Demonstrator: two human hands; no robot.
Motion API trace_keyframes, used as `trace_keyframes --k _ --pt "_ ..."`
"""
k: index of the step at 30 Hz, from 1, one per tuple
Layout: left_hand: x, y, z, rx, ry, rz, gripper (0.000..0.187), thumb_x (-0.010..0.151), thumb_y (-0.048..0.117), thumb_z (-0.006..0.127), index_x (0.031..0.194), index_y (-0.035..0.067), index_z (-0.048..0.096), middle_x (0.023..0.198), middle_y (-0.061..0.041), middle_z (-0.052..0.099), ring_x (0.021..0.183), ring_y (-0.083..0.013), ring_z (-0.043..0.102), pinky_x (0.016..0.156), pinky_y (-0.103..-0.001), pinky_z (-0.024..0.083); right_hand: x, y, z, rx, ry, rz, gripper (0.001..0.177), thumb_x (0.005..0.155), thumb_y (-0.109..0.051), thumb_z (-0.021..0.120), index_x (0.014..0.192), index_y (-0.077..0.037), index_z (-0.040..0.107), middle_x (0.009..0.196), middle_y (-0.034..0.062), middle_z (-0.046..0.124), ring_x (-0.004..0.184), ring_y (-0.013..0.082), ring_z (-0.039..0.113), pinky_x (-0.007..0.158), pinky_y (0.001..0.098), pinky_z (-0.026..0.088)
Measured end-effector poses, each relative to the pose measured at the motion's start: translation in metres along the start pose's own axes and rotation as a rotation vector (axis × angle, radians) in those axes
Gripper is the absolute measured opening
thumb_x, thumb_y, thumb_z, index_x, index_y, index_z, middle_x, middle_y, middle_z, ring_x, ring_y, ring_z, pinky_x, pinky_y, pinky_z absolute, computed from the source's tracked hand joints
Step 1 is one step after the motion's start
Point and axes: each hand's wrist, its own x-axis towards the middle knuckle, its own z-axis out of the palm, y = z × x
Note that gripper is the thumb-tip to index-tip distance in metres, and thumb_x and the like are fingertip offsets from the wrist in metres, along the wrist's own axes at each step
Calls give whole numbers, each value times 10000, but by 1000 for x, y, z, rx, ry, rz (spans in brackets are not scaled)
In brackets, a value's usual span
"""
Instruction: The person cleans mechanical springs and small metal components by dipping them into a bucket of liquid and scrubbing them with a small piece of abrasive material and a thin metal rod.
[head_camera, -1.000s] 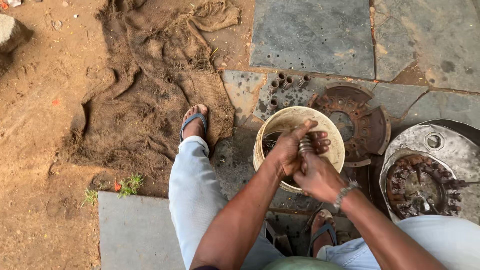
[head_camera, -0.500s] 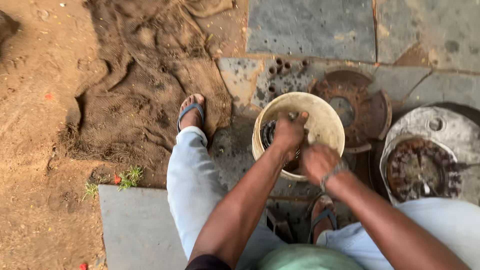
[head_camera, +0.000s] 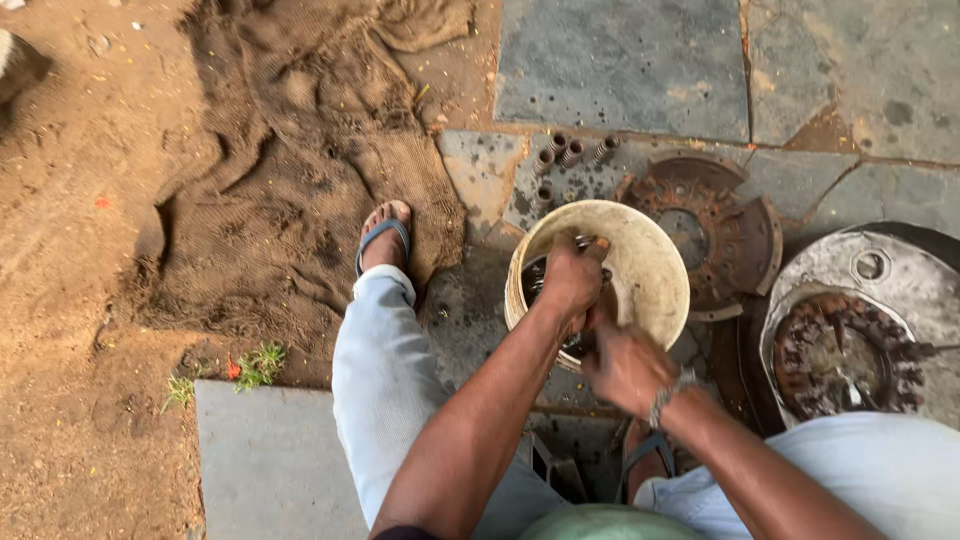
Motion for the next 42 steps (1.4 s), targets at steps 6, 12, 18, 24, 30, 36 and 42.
trace_keyframes --k 6,12,18,24,30,36,42 --pt "14 -18 -2 8 39 150 311 978 140 666 1221 -46 614 984 -118 677 816 -169 588 618 -335 511 9 9 5 -164 372 -146 383 873 -289 688 1067 34 619 829 233 704 779 395 695 735 506 591" --pt "16 -26 0 -146 -71 -86 319 968 171 645 1174 -70 605 909 -153 652 703 -221 588 549 -388 499 25 10 11 -246 270 -71 267 914 -266 672 911 -11 753 875 254 734 859 396 737 796 492 600" --pt "20 -15 10 -2 -63 154 326 987 158 663 1229 -43 576 1003 -107 688 804 -174 608 674 -338 536 26 10 -5 -277 191 -119 162 869 -179 690 896 -24 726 831 222 742 792 383 713 785 512 571" --pt "-20 24 -16 -511 -387 -165 355 1041 265 621 1251 2 506 968 -106 673 768 -203 688 611 -371 616 -15 -21 -47 991 43 -165 537 900 -61 625 1413 -54 468 842 301 685 642 487 629 578 605 537" --pt "-9 16 -1 -530 -256 -57 537 968 218 721 1368 -29 462 847 -142 651 583 -182 628 480 -309 547 -30 -6 -25 -48 287 -151 434 849 -135 654 1224 25 507 642 223 679 610 378 677 615 524 538" --pt "-9 15 -1 -322 13 24 743 904 170 751 1505 71 326 782 -105 582 536 -149 530 419 -309 457 10 6 -2 -233 348 -147 155 909 -38 557 1040 21 615 736 209 698 674 348 719 615 473 615" --pt "-2 -3 -4 -274 -79 -96 600 950 194 694 1454 -30 459 891 -91 604 587 -134 570 451 -292 493 8 -2 -18 -430 224 -100 178 875 -191 655 837 -36 734 802 197 717 777 352 721 733 474 613"
